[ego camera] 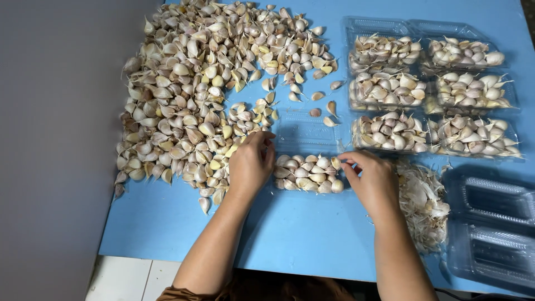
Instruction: Packing garlic cloves into plastic containers from a large pile on a work surface
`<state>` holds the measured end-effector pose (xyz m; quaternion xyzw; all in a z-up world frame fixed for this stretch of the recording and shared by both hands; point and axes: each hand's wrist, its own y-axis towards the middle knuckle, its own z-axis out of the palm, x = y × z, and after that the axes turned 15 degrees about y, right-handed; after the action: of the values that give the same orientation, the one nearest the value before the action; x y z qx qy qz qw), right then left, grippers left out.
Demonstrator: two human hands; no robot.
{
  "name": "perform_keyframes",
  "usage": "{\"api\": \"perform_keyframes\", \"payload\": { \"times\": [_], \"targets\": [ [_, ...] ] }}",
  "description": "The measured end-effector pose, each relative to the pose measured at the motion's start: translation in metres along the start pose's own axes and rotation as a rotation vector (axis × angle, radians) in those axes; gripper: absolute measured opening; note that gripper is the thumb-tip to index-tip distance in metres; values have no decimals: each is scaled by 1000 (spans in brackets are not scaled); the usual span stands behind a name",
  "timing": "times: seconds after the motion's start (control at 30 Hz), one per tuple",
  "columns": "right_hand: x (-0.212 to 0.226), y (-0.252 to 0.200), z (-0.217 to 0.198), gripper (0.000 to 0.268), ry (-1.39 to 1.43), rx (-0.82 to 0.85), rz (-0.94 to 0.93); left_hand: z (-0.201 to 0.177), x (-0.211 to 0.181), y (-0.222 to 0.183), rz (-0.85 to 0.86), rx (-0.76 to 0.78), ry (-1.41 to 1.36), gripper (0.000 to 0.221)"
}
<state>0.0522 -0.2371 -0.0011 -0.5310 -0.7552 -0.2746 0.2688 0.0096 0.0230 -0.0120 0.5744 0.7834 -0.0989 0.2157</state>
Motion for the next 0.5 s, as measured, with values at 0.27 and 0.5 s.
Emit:
{"api": "perform_keyframes", "payload": {
  "times": [0.27, 0.5],
  "targets": [
    [-7, 4, 0, 15, 65, 100, 132, 4, 8, 1, -85, 73, 31, 16],
    [12, 7, -28, 27, -11, 294, 406, -12, 4, 3, -152, 191, 45, 18]
  ]
}}
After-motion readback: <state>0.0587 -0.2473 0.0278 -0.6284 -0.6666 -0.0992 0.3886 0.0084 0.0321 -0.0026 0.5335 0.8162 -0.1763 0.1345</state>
